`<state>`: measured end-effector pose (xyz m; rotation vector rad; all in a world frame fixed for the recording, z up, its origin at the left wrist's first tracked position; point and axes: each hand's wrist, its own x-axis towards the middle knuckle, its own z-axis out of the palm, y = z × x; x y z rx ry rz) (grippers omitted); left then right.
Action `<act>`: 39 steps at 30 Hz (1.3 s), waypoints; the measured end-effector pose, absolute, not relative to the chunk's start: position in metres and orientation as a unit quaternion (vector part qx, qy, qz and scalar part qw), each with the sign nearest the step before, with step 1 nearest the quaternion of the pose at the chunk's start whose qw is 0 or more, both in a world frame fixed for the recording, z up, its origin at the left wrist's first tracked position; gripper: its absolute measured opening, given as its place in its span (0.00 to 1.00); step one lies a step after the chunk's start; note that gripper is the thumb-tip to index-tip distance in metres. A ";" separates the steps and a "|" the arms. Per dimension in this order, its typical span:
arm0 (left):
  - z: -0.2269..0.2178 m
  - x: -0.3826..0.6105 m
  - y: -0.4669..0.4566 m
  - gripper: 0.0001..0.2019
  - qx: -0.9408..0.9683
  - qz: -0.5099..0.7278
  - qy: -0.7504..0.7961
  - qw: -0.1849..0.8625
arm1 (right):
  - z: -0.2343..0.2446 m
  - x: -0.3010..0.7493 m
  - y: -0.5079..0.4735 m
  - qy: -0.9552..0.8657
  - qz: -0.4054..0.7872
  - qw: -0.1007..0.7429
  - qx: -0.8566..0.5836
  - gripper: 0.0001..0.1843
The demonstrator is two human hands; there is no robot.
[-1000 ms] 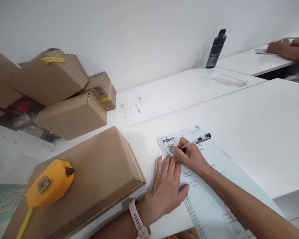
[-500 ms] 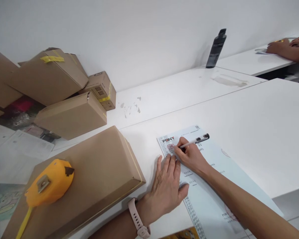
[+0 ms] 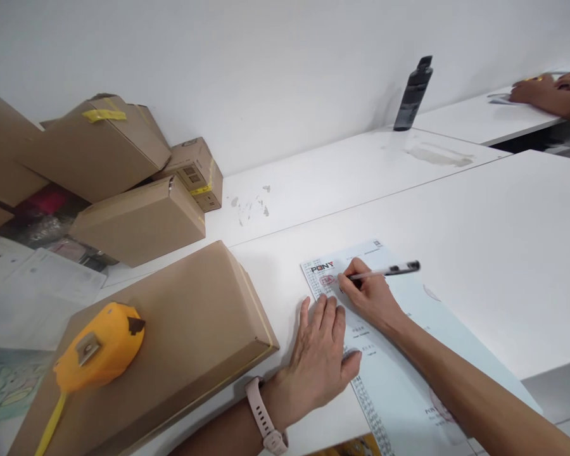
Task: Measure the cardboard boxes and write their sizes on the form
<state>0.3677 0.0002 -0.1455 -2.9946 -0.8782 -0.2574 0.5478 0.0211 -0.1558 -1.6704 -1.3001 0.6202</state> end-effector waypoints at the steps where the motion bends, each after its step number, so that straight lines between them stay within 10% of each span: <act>1: -0.146 0.367 0.001 0.33 -0.957 -0.081 -0.279 0.005 | -0.156 0.551 0.021 -0.528 0.235 0.458 -0.676 0.13; 4: -0.149 0.366 0.002 0.33 -0.957 -0.089 -0.274 0.011 | -0.158 0.563 0.023 -0.574 0.169 0.449 -0.663 0.06; 12: -0.115 0.351 -0.032 0.20 -0.922 -0.276 -0.271 0.034 | -0.171 0.576 0.032 -0.711 0.086 0.347 -0.605 0.30; 20: -0.011 0.198 -0.034 0.22 -0.737 -0.437 -0.480 0.187 | -0.175 0.578 0.033 -0.556 0.133 0.478 -0.667 0.28; 26: -0.007 0.155 0.011 0.29 -0.745 -0.267 -0.610 0.037 | -0.171 0.586 0.039 -0.480 0.217 0.510 -0.680 0.23; 34: 0.001 0.177 -0.043 0.25 -0.657 -0.444 -0.603 -0.087 | -0.094 0.540 -0.007 -0.499 0.230 0.534 -0.642 0.17; 39: -0.001 0.202 -0.093 0.29 -0.674 -0.460 -0.471 -0.336 | -0.020 0.461 -0.058 -0.590 0.526 0.449 -0.417 0.28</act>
